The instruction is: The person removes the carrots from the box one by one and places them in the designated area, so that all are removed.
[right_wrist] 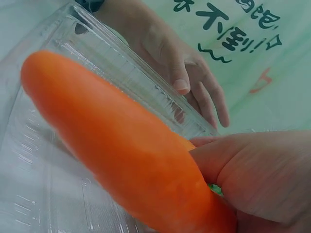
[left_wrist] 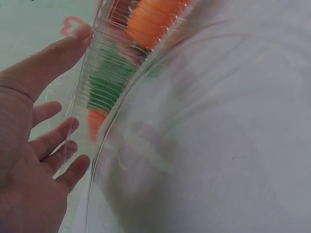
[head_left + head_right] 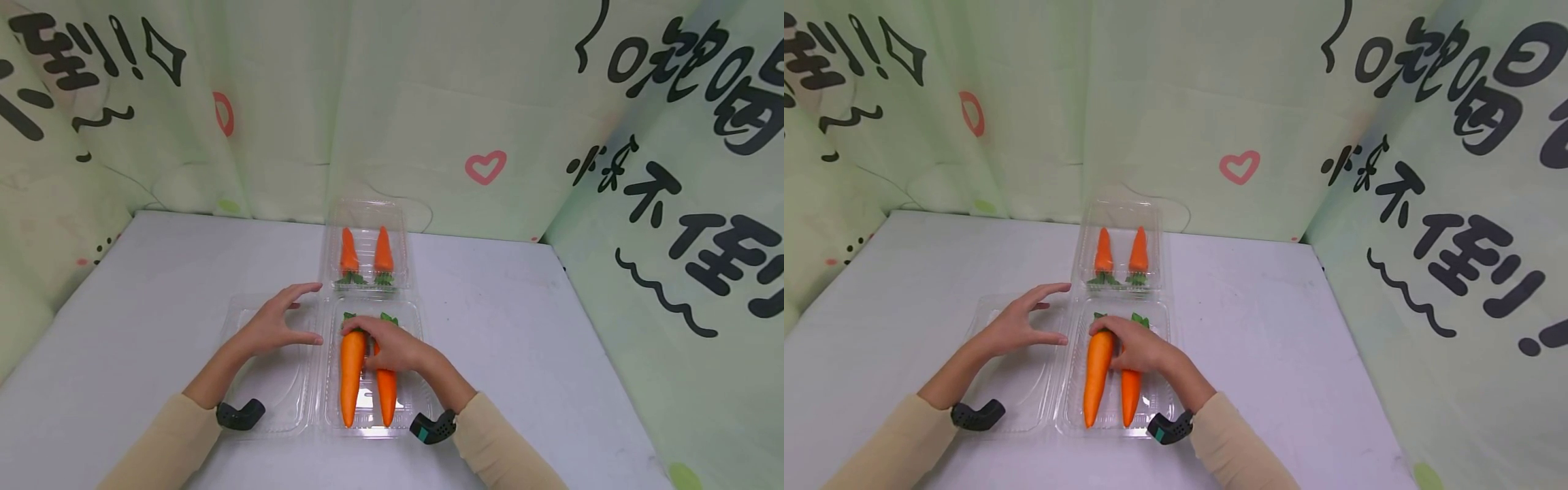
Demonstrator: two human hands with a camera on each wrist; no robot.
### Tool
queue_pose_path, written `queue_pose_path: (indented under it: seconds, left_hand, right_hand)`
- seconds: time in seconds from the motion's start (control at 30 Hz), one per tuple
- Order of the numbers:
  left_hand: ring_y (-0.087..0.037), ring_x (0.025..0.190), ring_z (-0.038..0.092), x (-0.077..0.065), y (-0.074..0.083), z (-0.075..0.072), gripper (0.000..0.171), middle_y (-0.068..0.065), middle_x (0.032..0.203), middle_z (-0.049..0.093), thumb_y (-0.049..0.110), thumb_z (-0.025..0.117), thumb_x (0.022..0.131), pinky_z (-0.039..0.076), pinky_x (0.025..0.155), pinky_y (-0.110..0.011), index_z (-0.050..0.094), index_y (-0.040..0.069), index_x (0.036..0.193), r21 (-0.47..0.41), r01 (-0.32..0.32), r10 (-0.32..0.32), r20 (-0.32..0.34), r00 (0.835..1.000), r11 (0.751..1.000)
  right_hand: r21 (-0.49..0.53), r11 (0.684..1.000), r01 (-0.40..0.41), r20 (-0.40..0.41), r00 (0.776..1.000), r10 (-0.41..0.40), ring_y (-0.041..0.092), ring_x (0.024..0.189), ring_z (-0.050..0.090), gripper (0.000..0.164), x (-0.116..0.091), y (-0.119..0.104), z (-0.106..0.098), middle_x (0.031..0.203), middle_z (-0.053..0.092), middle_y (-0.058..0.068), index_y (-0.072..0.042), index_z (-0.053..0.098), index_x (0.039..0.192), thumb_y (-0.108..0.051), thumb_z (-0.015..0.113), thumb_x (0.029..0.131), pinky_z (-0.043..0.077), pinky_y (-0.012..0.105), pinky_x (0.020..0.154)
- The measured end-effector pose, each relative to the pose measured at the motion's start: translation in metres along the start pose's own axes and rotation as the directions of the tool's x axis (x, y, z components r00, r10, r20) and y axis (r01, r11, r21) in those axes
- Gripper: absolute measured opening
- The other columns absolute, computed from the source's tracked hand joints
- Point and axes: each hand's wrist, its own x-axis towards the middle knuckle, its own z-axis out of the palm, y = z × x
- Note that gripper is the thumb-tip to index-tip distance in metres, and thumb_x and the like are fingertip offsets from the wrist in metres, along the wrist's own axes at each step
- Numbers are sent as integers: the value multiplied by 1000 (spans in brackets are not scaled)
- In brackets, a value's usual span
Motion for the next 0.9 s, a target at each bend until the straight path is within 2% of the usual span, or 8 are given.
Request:
queue_pose_path:
  seconds: [0.1,0.23,0.4,0.57,0.8,0.9]
  left_hand:
    - [-33,135,42,0,0,0,89,-9,150,42,38,85,69,43,107,-54,42,19,145,2,12,-12,8,1000,1000]
    - [-33,135,41,0,-1,0,89,-9,150,42,38,85,70,42,107,-55,42,20,145,-2,24,-24,14,1000,1000]
    - [-33,135,41,0,-1,0,89,-9,150,42,39,85,70,42,107,-55,41,20,145,-2,31,-31,10,999,1000]
    - [-33,135,41,0,0,0,89,-10,150,43,38,85,70,43,107,-55,41,19,145,-5,23,-23,4,1000,1000]
    - [-33,135,41,0,1,-1,89,-10,149,43,38,85,70,42,107,-55,41,18,145,-6,21,-21,6,1000,1000]
    - [-33,134,42,-1,0,-1,89,-9,149,43,37,85,71,42,107,-55,41,19,145,-11,23,-23,6,1000,1000]
  right_hand:
    - [-14,1000,3,11,1000,-3,20,120,50,55,-1,0,-1,136,55,0,-21,55,132,0,68,84,45,43,106]
    - [-32,999,2,13,1000,-1,19,121,50,50,-2,-1,-1,136,55,-1,-23,59,128,-2,69,84,44,43,107]
    - [-15,1000,-11,-6,1000,10,17,109,51,44,-2,-1,0,123,58,-2,-20,57,122,-4,71,84,47,38,102]
    - [0,1000,-28,-22,999,28,16,106,52,43,-4,-1,0,117,58,-3,-20,55,120,-3,71,83,48,33,96]
    - [4,1000,6,-42,999,-6,17,112,51,44,-5,1,-2,127,58,-2,-20,60,123,-3,70,84,46,39,102]
    - [7,1000,21,-48,999,-21,16,112,51,41,-5,1,-4,126,58,-2,-21,62,121,-5,71,85,47,39,101]
